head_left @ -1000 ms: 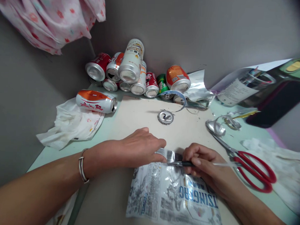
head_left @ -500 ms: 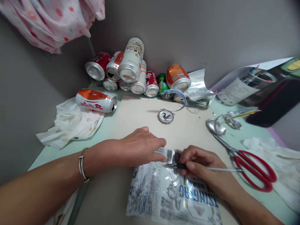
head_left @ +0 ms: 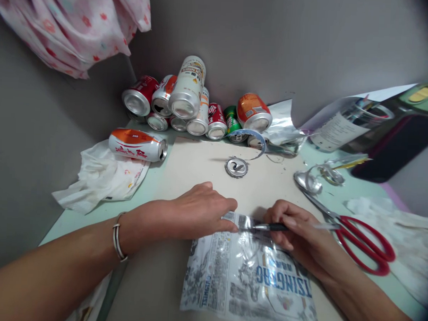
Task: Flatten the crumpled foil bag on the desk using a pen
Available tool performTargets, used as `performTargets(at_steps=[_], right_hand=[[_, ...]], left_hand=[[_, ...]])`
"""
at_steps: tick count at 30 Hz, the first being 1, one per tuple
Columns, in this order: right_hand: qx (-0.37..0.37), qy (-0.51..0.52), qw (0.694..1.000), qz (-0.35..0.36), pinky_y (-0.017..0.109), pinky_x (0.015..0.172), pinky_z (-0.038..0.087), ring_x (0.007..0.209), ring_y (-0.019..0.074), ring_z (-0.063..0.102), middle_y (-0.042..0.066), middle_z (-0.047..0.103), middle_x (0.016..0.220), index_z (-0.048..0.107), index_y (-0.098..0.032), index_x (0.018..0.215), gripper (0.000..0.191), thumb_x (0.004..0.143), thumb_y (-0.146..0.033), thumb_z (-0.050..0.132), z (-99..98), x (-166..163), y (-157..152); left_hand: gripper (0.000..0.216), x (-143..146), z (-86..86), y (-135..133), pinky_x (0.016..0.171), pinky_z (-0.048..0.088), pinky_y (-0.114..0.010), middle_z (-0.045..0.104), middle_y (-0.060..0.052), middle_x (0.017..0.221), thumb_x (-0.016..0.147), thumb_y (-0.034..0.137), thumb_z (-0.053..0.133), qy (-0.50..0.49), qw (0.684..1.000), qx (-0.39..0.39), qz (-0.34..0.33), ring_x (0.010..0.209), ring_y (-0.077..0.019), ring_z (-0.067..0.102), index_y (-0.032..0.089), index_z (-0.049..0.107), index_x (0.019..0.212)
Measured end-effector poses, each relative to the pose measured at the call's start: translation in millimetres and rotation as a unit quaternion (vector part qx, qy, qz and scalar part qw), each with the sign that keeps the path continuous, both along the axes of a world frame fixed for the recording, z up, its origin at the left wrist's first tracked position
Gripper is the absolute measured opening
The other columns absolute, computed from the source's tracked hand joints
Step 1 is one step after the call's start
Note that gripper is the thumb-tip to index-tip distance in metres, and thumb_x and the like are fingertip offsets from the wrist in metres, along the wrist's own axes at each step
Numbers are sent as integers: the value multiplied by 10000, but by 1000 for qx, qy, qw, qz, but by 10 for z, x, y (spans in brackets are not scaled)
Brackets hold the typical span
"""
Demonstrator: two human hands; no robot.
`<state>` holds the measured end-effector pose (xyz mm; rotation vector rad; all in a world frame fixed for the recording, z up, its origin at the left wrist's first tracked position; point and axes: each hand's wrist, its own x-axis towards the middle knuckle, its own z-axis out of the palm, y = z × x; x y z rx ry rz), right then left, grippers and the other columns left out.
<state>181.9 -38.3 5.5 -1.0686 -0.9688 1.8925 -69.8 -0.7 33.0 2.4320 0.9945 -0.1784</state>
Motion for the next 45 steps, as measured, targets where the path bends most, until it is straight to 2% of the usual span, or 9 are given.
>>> performTargets(at_steps=[5, 24, 32, 39, 43, 45], right_hand=[[4, 9, 1000, 4, 184, 476, 293, 502, 76, 426, 12, 658, 617, 744, -175, 777, 319, 792, -438, 923, -27, 5, 8], [-2, 18, 1000, 4, 170, 475, 307, 514, 71, 459, 18, 667, 646, 750, -174, 766, 313, 793, -433, 926, -22, -4, 6], [0, 32, 999, -15, 168, 486, 325, 502, 68, 465, 19, 678, 619, 737, -159, 756, 336, 768, -421, 947, 20, -71, -3], [58, 30, 996, -66, 171, 485, 347, 511, 79, 483, 9, 671, 621, 742, -182, 815, 357, 758, -473, 941, 186, 8, 8], [125, -19, 987, -100, 205, 533, 421, 626, 117, 566, 67, 759, 845, 779, -205, 950, 421, 757, -549, 927, 261, 76, 4], [169, -47, 978, -117, 236, 526, 420, 629, 131, 572, 94, 774, 920, 779, -206, 978, 440, 788, -588, 889, 369, 123, 7]], left_hand=[[286, -9, -13, -4, 784, 350, -317, 716, -7, 846, 1040, 496, 646, 2, 1000, -4, 6, 884, -252, 577, 220, 633, 968], [297, 18, 12, 2, 832, 376, -327, 696, -8, 796, 1037, 495, 649, 2, 1000, -9, 11, 836, -243, 587, 219, 624, 929], [262, 13, 23, -18, 829, 391, -331, 713, -31, 874, 1033, 480, 652, 12, 999, -16, 26, 923, -274, 591, 224, 640, 977], [278, -12, -11, -41, 800, 419, -349, 712, -50, 875, 1017, 516, 645, 11, 999, 4, 41, 967, -317, 613, 241, 664, 991], [266, -20, -22, -48, 816, 443, -353, 717, -54, 907, 1002, 516, 649, -2, 999, 11, 51, 1002, -316, 625, 253, 686, 1025], [263, -26, -20, -55, 826, 454, -357, 715, -57, 914, 1002, 511, 639, -7, 998, 11, 56, 1018, -316, 628, 256, 695, 1030]])
